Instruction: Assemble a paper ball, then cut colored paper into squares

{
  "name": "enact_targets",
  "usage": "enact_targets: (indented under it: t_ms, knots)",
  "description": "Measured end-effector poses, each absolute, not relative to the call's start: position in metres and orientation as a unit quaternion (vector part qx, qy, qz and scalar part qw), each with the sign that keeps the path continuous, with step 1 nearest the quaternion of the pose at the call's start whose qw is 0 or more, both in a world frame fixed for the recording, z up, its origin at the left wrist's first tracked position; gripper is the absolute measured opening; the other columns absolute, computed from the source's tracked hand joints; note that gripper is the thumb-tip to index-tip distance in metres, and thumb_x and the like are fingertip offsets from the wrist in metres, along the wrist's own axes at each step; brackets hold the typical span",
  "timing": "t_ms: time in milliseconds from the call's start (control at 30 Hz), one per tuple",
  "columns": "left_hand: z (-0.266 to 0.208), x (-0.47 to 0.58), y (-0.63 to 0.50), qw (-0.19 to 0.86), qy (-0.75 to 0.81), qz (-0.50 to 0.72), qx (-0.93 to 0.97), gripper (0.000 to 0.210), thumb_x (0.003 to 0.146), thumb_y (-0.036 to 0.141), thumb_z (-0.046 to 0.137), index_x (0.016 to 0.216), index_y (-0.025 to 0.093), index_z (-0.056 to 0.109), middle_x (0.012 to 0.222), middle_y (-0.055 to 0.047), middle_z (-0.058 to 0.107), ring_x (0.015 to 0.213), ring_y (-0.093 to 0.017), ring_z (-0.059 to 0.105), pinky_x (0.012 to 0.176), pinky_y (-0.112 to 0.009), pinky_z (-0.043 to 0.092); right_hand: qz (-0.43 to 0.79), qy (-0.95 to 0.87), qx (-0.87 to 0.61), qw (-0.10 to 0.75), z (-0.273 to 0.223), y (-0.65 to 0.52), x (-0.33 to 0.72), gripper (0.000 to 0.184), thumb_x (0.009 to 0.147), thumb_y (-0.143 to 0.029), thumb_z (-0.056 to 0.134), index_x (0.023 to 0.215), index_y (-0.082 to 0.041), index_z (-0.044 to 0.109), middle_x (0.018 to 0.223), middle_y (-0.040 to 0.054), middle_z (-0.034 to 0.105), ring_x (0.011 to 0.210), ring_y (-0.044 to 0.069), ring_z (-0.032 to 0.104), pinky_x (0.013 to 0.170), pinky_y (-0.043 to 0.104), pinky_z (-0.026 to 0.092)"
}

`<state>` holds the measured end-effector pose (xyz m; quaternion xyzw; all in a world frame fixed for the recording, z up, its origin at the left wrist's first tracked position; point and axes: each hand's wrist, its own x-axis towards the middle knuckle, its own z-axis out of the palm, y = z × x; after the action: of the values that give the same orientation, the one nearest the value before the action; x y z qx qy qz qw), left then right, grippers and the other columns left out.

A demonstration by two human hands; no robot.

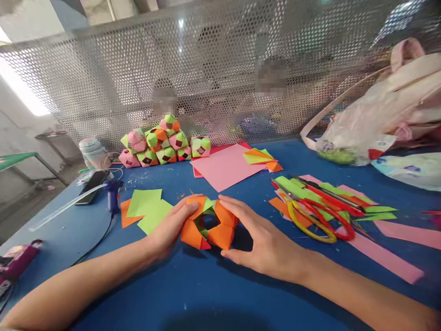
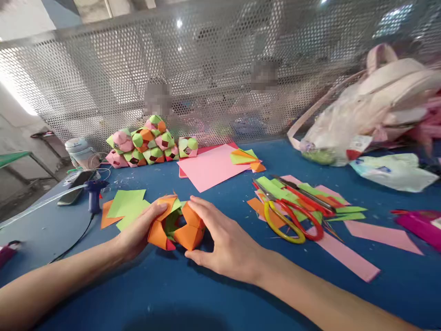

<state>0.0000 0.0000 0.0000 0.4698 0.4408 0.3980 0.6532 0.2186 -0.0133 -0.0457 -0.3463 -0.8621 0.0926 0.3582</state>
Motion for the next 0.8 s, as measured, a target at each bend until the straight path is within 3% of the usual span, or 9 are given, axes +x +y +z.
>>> enact_targets:
  t_ms: [533,800]
  knots:
    - [-0.0055,-0.0006,0.0007,0.661,0.463,0.408,0.426,0.028,0.089,0.038,0.059,0.104,0.017,0.067,0.095,-0.004,0.074,0.083,-0.017,0.068,0.079,-0.026,0.053,0.095,-0.864,-0.329,0.370,-0.0496,-0.0138,0.2211,0.081,0.084,-0.035,0.066,0.150,-0.023,0.019,0.151,0.0158,0.038,0.139,0.026,0.040,0.111,0.041,0.041]
    - [0.0001,0.0021,-0.0009,0.647,0.461,0.410,0.449,0.029,0.086,0.037,0.061,0.109,0.019,0.065,0.097,-0.004,0.072,0.087,-0.018,0.067,0.087,-0.029,0.050,0.089,-0.870,-0.325,0.361,-0.0506,-0.0151,0.2210,0.081,0.084,-0.032,0.065,0.150,-0.023,0.018,0.151,0.0169,0.039,0.139,0.026,0.039,0.110,0.043,0.042]
